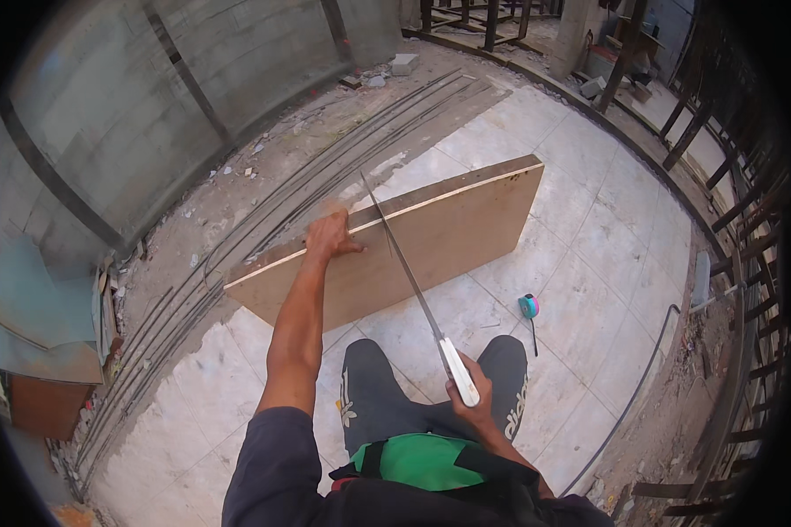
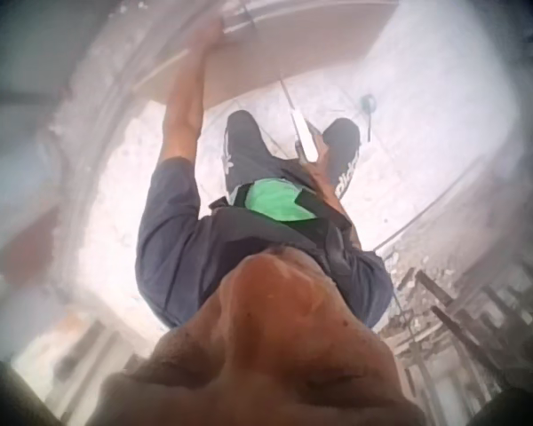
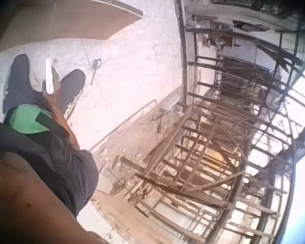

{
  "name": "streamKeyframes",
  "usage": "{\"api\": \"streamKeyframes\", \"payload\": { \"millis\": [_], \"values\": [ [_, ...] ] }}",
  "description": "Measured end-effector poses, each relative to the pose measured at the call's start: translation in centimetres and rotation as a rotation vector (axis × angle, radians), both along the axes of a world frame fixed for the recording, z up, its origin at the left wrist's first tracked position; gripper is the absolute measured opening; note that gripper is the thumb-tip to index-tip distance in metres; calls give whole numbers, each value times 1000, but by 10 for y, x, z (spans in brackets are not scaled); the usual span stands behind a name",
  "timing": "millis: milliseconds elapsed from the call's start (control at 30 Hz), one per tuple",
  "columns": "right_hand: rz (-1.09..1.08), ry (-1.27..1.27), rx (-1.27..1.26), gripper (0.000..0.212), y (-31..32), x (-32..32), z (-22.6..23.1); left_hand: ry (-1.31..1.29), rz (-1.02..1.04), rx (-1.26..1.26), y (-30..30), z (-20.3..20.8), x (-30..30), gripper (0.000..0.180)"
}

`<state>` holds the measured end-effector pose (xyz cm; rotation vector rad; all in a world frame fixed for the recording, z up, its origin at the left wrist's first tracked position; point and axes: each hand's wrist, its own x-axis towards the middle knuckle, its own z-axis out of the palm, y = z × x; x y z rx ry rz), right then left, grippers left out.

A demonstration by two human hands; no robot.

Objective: The person saws a piece of plywood using a hand saw while it is positioned on the floor.

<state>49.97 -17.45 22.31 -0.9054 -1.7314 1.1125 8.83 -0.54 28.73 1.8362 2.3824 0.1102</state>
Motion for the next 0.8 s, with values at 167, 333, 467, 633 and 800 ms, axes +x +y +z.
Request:
{"api": "streamKeyframes", "payload": {
  "millis": [167,333,467,633,800],
  "values": [
    [-44,59,-10,55,27,-12,7,27,-21,67,5,-15,15,77],
    [-30,104,-12,48,123,-96,22,-38,-44,57,14,-10,27,80],
    [-43,46,-1,52,15,-18,-10,-2,-13,44,4,-8,5,80],
    [-12,9,-114,58,9,-5,10,4,-2,43,6,-14,11,80],
    [-35,111,4,49,140,-115,30,-23,-8,18,9,-10,44,80]
  ]
}}
